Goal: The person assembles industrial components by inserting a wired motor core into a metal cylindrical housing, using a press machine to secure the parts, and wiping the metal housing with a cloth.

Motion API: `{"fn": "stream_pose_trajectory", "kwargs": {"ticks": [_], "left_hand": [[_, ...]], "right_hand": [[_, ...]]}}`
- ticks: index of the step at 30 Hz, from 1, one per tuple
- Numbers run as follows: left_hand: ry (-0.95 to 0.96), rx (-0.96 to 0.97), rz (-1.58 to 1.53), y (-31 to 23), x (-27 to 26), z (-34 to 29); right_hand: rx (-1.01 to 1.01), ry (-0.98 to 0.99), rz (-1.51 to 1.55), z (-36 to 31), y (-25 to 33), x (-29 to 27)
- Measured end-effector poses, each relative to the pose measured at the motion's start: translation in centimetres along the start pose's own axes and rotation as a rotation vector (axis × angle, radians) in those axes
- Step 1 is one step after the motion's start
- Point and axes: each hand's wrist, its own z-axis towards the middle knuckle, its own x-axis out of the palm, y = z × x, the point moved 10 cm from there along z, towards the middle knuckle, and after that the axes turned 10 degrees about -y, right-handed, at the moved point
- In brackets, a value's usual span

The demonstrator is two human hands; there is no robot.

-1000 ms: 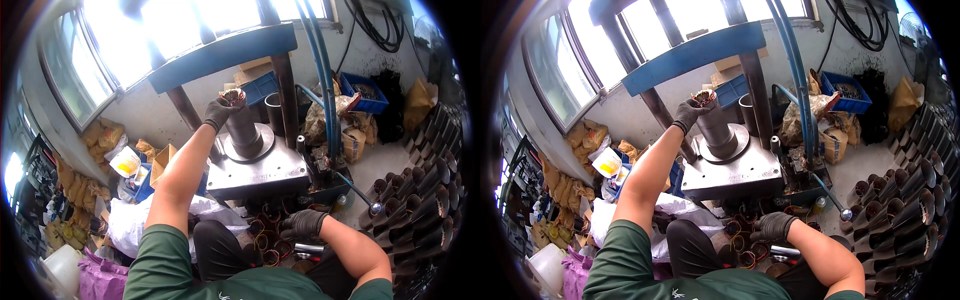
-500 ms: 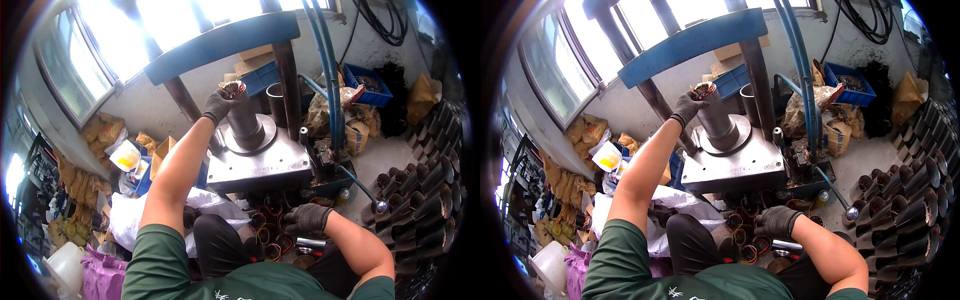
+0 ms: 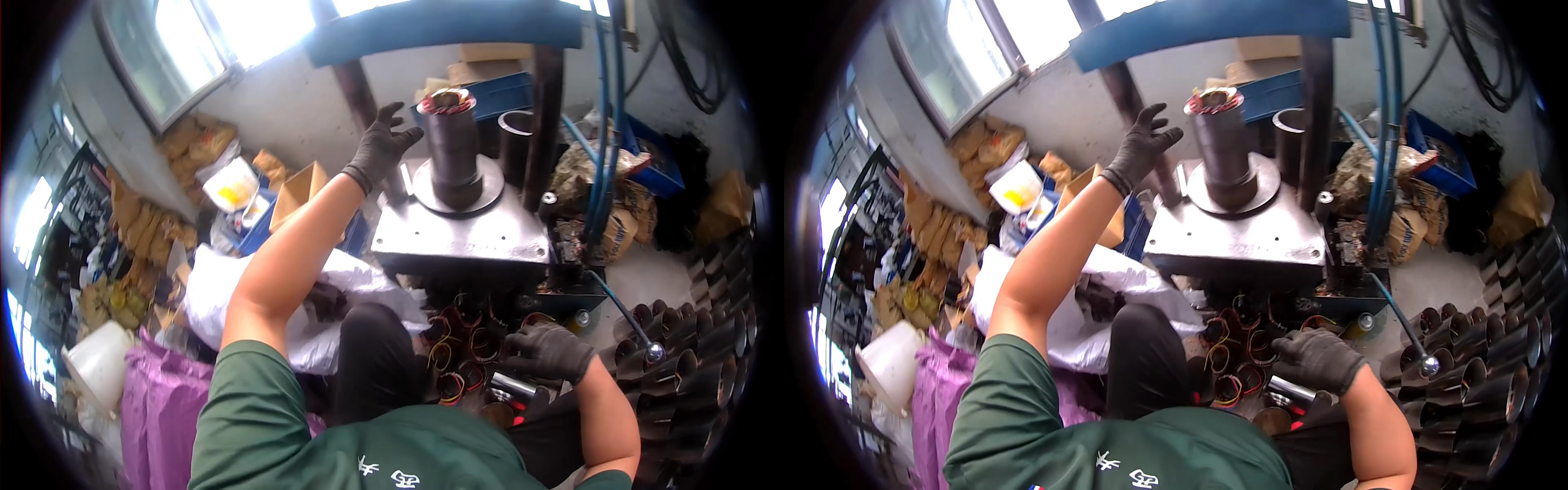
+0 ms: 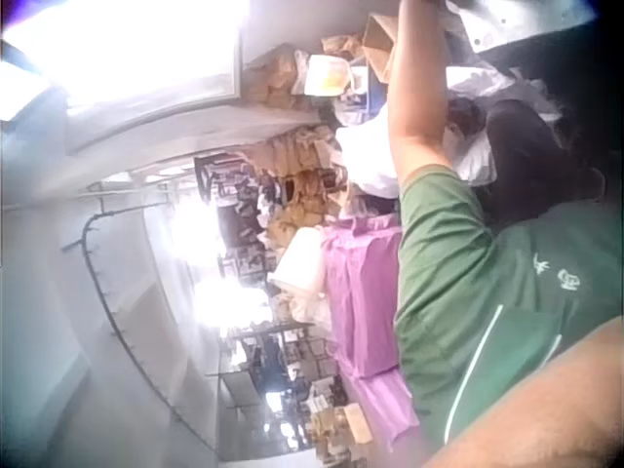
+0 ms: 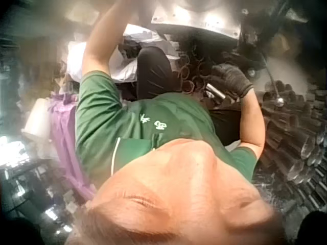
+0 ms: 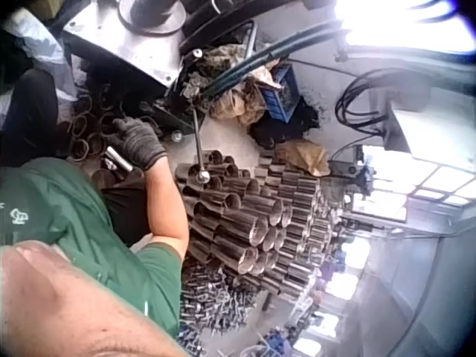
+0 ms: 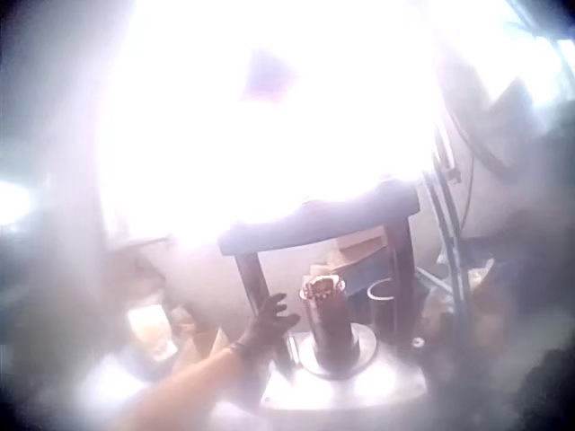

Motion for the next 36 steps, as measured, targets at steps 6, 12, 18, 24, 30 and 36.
{"fn": "stream_pose_trajectory", "kwargs": {"ticks": [6,12,18,24,30,36], "left_hand": [[0.360,-0.295,-0.250,0.0,-9.1,-20.5],[0.406,-0.752,-0.292,8.4,-19.8,-42.3],[0.162,-1.307,-0.021,25.4,-22.2,-63.5],[0.370,-0.947,0.735,36.5,-19.2,-74.1],[-0.148,-0.422,0.404,24.1,-19.1,-49.8],[-0.377,-0.163,-0.341,7.4,-14.8,-32.4]], "right_hand": [[-0.080,-0.273,-0.004,-1.9,7.7,-5.5],[-0.013,-0.242,0.031,-1.9,6.7,-4.4],[0.007,-0.312,-0.125,-4.2,4.7,-5.0],[0.027,-0.452,0.067,-3.5,5.7,-6.9],[0.650,0.330,0.018,-2.8,-7.6,9.1],[1.124,0.517,-0.157,-14.1,-28.6,26.9]]}}
